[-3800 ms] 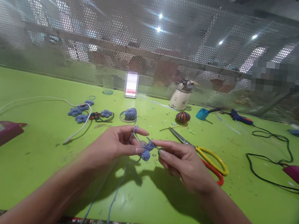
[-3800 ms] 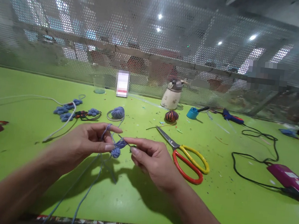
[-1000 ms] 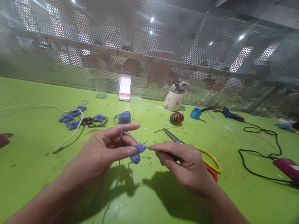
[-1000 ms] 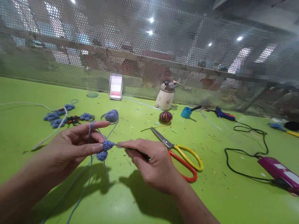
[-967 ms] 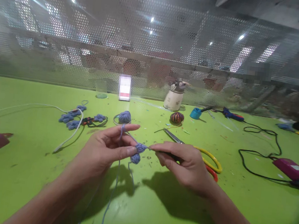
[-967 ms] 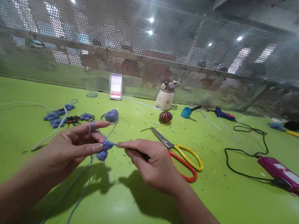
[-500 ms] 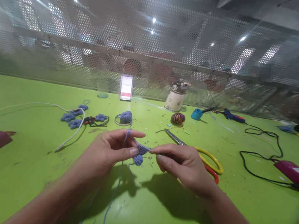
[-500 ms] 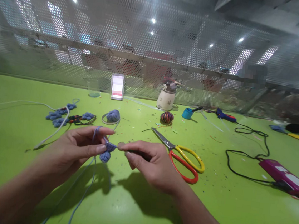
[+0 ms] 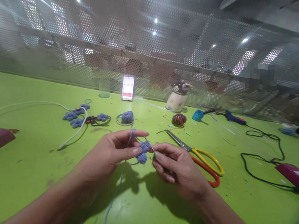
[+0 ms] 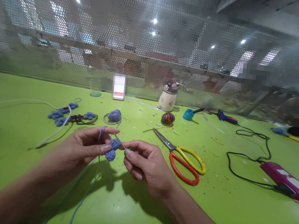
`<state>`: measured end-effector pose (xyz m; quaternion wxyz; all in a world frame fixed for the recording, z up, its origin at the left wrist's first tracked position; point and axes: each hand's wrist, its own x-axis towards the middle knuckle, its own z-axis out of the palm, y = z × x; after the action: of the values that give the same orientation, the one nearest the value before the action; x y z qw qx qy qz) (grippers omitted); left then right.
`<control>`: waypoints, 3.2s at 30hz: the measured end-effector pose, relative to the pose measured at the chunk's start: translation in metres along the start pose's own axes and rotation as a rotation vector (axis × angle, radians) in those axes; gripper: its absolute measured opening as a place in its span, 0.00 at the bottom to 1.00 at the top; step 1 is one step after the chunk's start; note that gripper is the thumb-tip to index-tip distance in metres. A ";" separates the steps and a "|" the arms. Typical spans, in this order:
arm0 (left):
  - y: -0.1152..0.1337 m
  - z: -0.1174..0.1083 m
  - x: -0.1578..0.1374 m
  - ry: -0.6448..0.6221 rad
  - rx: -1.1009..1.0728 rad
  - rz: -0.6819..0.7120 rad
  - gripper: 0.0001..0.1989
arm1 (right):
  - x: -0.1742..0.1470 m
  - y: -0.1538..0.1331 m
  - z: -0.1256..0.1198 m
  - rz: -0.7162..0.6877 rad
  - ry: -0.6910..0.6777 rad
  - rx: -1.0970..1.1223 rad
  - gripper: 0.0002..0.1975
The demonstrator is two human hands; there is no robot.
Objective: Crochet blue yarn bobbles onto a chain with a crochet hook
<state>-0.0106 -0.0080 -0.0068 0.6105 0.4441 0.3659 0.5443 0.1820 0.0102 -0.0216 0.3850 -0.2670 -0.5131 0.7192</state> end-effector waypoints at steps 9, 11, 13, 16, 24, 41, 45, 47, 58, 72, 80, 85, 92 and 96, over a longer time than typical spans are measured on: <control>-0.003 -0.002 -0.001 -0.155 0.066 -0.008 0.21 | -0.005 -0.001 0.006 -0.177 0.065 -0.372 0.17; -0.002 -0.001 -0.001 -0.180 0.096 -0.022 0.21 | -0.006 -0.002 0.005 -0.230 0.055 -0.463 0.17; -0.002 -0.001 -0.002 -0.192 0.125 -0.029 0.20 | -0.006 -0.002 0.003 -0.264 0.067 -0.541 0.16; -0.002 0.002 -0.003 -0.187 0.192 -0.006 0.20 | -0.004 -0.004 0.001 -0.259 0.094 -0.583 0.15; -0.002 0.011 -0.008 -0.074 0.732 0.461 0.15 | 0.000 -0.003 0.005 -0.083 0.136 -0.305 0.14; 0.003 0.010 0.000 -0.021 -0.111 -0.018 0.48 | -0.003 0.006 0.006 -0.186 0.056 -0.044 0.15; 0.003 0.006 0.000 -0.017 -0.101 -0.029 0.49 | -0.004 0.004 0.003 -0.197 0.084 -0.144 0.15; 0.004 0.004 0.000 -0.001 -0.073 -0.036 0.47 | -0.004 0.003 0.002 -0.209 0.086 -0.195 0.15; 0.008 0.003 -0.001 0.037 -0.054 -0.100 0.42 | -0.004 -0.006 -0.006 -0.186 0.009 -0.343 0.16; 0.006 -0.003 0.000 -0.018 0.135 0.001 0.27 | -0.014 -0.034 -0.017 -0.435 -0.196 -1.118 0.23; 0.006 0.003 -0.003 0.012 0.251 0.048 0.22 | -0.015 -0.033 -0.017 -0.426 -0.200 -1.309 0.29; 0.005 0.003 -0.002 0.018 0.347 0.066 0.22 | -0.017 -0.033 -0.012 -0.415 -0.161 -1.427 0.29; -0.003 0.004 -0.003 0.058 0.653 0.252 0.20 | -0.017 -0.031 -0.005 -0.319 -0.085 -1.477 0.31; -0.010 0.007 -0.006 0.124 0.992 0.618 0.20 | -0.015 -0.026 -0.005 -0.341 -0.015 -1.397 0.27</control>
<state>-0.0021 -0.0151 -0.0139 0.1204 0.7299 0.4656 0.4858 0.2014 0.0044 0.0011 0.2277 -0.3621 -0.8906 0.1542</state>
